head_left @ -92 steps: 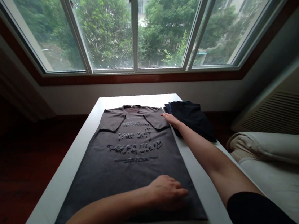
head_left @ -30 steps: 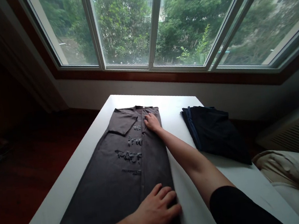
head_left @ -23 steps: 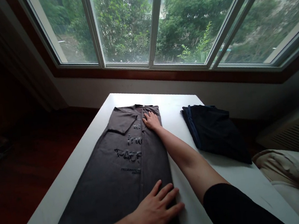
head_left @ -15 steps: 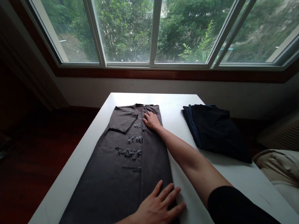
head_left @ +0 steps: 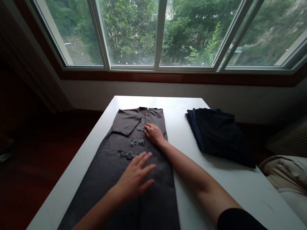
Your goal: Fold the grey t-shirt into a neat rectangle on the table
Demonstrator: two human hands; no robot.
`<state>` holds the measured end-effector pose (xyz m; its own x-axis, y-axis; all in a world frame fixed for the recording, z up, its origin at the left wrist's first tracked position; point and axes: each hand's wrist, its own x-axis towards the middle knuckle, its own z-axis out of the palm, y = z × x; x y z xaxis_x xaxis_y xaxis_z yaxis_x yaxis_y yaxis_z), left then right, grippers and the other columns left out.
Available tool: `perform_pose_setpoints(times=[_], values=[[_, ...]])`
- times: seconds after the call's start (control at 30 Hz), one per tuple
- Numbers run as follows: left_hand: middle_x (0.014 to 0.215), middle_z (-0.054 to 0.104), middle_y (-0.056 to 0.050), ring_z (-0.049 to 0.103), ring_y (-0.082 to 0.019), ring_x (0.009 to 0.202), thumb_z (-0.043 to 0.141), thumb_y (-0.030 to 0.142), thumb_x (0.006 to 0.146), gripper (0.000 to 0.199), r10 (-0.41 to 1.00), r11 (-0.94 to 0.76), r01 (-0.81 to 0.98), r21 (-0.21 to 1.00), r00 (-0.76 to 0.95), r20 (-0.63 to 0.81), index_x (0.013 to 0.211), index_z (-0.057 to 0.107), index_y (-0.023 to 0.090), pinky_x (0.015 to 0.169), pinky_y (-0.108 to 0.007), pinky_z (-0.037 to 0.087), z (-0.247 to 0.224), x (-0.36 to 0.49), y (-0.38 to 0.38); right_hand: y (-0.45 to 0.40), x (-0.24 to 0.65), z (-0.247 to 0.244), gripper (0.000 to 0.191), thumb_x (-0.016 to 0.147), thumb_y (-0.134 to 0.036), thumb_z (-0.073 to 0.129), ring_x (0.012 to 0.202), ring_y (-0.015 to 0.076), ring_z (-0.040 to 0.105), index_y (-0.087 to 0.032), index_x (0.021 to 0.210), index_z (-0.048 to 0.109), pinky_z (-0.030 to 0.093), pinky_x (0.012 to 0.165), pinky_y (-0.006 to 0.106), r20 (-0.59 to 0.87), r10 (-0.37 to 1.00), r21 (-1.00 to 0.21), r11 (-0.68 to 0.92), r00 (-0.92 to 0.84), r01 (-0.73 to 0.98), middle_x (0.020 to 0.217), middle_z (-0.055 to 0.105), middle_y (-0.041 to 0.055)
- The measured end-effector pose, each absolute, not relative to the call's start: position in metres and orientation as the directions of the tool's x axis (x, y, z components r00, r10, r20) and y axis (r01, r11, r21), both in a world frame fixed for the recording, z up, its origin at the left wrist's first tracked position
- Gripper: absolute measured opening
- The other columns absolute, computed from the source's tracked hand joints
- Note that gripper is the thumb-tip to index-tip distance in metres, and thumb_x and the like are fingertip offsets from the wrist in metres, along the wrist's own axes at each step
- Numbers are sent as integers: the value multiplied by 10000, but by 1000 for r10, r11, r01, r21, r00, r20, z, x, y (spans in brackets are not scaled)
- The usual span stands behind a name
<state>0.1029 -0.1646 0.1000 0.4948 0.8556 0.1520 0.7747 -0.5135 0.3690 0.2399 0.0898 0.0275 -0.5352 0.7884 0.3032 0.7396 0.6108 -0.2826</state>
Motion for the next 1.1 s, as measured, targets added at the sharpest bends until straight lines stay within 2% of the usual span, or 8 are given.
perform_pose_setpoints(times=[0.07, 0.17, 0.27, 0.43, 0.67, 0.87, 0.97, 1.1], values=[[1712, 268, -105, 198, -330, 1582, 541, 370, 1014, 453, 945, -270, 915, 298, 193, 262, 1445, 591, 241, 1271, -547, 225, 92, 65, -143, 76, 237, 32, 366, 1063, -333, 491, 1373, 277, 510, -186, 1353, 658, 368, 1174, 405, 318, 741, -236, 666, -591, 708, 1495, 565, 141], [1681, 314, -168, 240, -358, 1558, 529, 381, 1000, 504, 937, 161, 957, 242, -226, 268, 1453, 576, 165, 1256, -541, 235, 69, 8, -123, 42, 235, 32, 388, 1053, -374, 530, 1415, 283, 477, -198, 1380, 642, 350, 1194, 439, 322, 664, -208, 745, -675, 634, 1540, 522, 149], [1642, 379, -192, 298, -370, 1527, 504, 425, 995, 564, 894, 364, 909, 201, -402, 198, 1482, 542, 145, 1234, -547, 250, 45, -26, -116, 2, 240, 28, 464, 1053, -478, 519, 1499, 296, 385, -238, 1443, 593, 271, 1241, 514, 308, 616, -214, 788, -726, 577, 1616, 436, 140], [1627, 413, -165, 360, -342, 1494, 449, 449, 1008, 586, 921, 322, 934, 154, -347, 179, 1513, 517, 160, 1229, -488, 254, 32, -29, -120, -49, 260, 27, 589, 1042, -606, 468, 1566, 328, 262, -278, 1531, 507, 201, 1247, 611, 234, 622, -255, 781, -747, 571, 1679, 333, 135], [1620, 412, -181, 370, -358, 1479, 438, 421, 1005, 574, 907, 334, 934, 129, -356, 223, 1504, 531, 153, 1212, -495, 275, 35, -12, -136, -89, 275, 32, 607, 1046, -595, 454, 1576, 362, 228, -263, 1554, 475, 193, 1231, 678, 217, 668, -263, 742, -711, 617, 1704, 256, 162], [1438, 554, -206, 508, -373, 1312, 403, 450, 994, 632, 893, 363, 921, 143, -388, 227, 1540, 472, 138, 1087, -487, 405, 40, -32, -144, -113, 289, 38, 534, 1027, -481, 566, 1534, 336, 330, -254, 1508, 518, 281, 1233, 608, 248, 646, -314, 759, -722, 571, 1661, 350, 166], [1312, 621, -165, 582, -340, 1206, 439, 457, 962, 669, 908, 370, 900, 232, -403, 113, 1567, 421, 171, 1003, -435, 460, 49, -62, -140, -127, 288, 46, 423, 1002, -400, 630, 1403, 299, 501, -247, 1396, 607, 376, 1193, 526, 279, 571, -351, 809, -772, 471, 1533, 527, 148], [961, 660, -46, 658, -249, 908, 550, 527, 861, 746, 922, 386, 768, 511, -340, -185, 1524, 451, 200, 765, -314, 507, 66, -101, -127, -155, 266, 57, 277, 1006, -391, 627, 1137, 226, 654, -235, 1228, 682, 494, 1024, 373, 253, 281, -349, 919, -926, 183, 1243, 713, 84]])
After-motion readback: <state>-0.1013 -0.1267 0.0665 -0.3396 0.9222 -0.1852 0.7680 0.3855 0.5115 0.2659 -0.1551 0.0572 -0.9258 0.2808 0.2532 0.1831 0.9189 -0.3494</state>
